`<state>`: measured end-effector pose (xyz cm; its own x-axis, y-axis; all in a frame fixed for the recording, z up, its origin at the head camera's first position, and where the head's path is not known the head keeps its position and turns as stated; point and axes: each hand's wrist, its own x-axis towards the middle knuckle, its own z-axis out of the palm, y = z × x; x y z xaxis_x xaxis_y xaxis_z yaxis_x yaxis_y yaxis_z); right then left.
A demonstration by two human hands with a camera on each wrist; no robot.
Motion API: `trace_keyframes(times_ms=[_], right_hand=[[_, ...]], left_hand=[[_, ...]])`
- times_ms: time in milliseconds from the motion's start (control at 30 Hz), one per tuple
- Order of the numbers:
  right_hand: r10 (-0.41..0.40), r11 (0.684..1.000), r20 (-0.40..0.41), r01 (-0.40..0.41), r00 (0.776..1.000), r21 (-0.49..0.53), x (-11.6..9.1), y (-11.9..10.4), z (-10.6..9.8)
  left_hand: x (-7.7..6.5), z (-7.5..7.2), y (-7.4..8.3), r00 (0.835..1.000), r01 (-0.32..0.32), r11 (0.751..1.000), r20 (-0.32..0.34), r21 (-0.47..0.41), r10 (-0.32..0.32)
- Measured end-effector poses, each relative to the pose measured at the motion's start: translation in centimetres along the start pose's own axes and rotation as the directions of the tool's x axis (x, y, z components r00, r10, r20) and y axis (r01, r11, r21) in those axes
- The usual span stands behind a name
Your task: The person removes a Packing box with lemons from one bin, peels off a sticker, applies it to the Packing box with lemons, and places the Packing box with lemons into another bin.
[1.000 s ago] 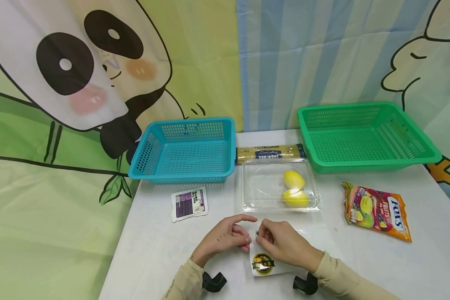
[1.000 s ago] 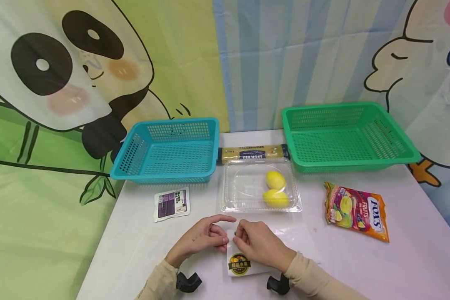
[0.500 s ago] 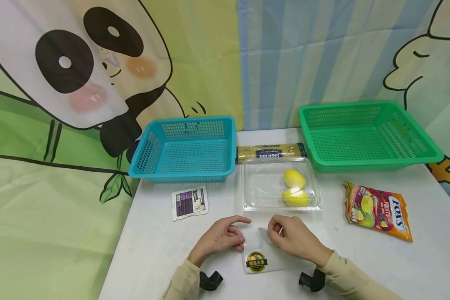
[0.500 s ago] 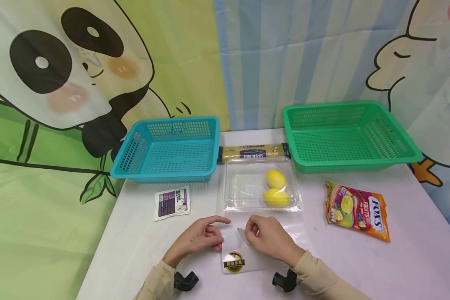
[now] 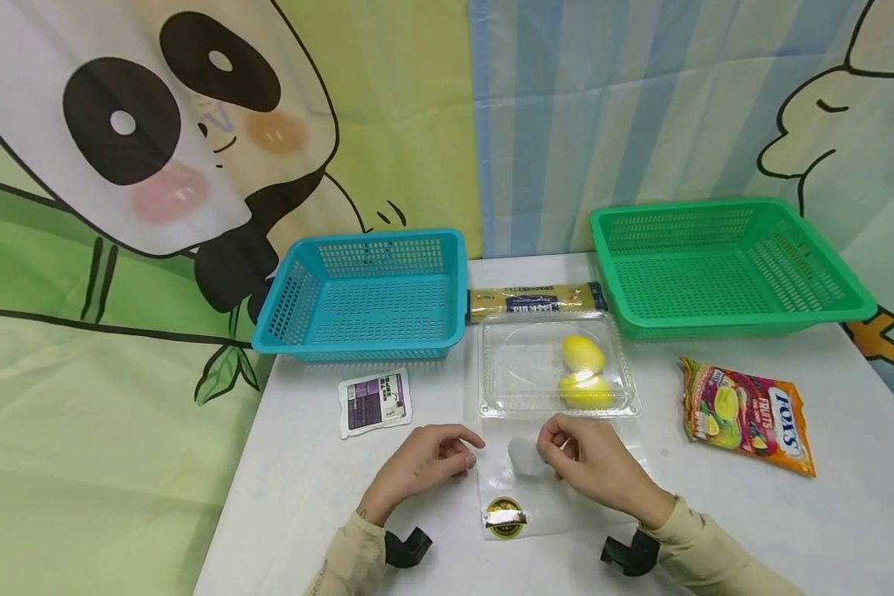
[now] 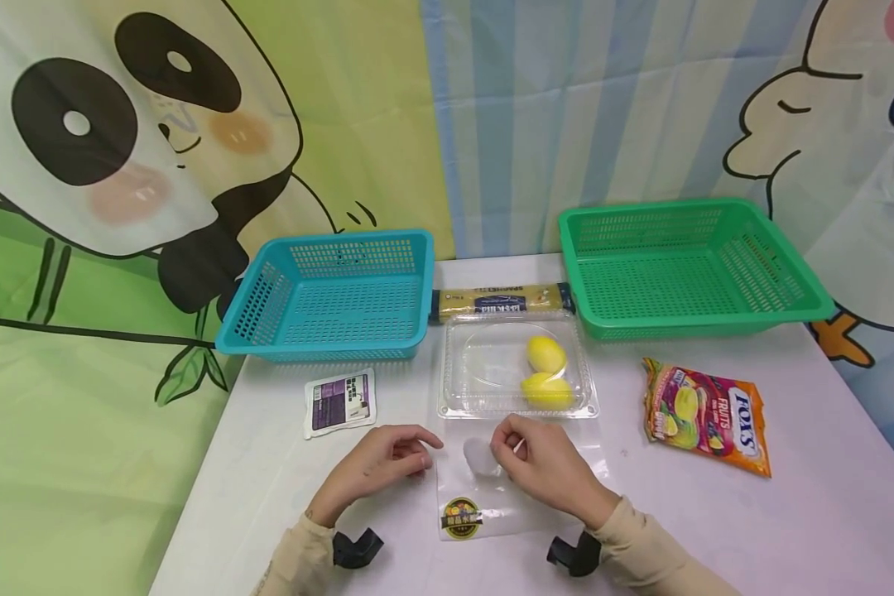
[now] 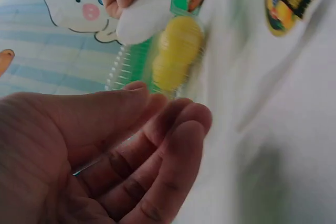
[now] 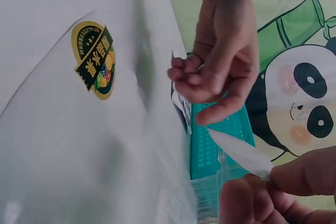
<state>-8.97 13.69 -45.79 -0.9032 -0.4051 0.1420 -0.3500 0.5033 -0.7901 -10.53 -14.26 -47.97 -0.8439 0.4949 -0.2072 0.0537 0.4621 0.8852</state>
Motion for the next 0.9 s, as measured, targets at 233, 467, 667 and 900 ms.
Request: trace_keyframes(times_ms=[233, 467, 667, 900], right_hand=[[-0.001, 0.998, -0.118, 0.008, 0.993, 0.058, 0.4, -0.8, 0.3], [-0.081, 0.99, -0.234, 0.106, 0.969, 0.097, 1.4, -1.6, 0.8], [-0.125, 0.989, -0.314, 0.144, 0.941, 0.038, 2.0, -2.1, 1.2], [-0.155, 0.988, -0.354, 0.154, 0.922, -0.031, 2.1, -2.0, 1.3]], left_hand=[[0.0, 0.0, 2.5, 0.997, -0.072, 0.991, 0.014, -0.116, 0.074], [0.9, 0.7, 4.7, 0.983, -0.185, 0.972, -0.038, -0.148, 0.181], [1.5, 1.2, 5.7, 0.965, -0.239, 0.969, -0.127, -0.059, 0.23], [2.1, 1.3, 5.9, 0.954, -0.248, 0.968, -0.183, -0.035, 0.238]])
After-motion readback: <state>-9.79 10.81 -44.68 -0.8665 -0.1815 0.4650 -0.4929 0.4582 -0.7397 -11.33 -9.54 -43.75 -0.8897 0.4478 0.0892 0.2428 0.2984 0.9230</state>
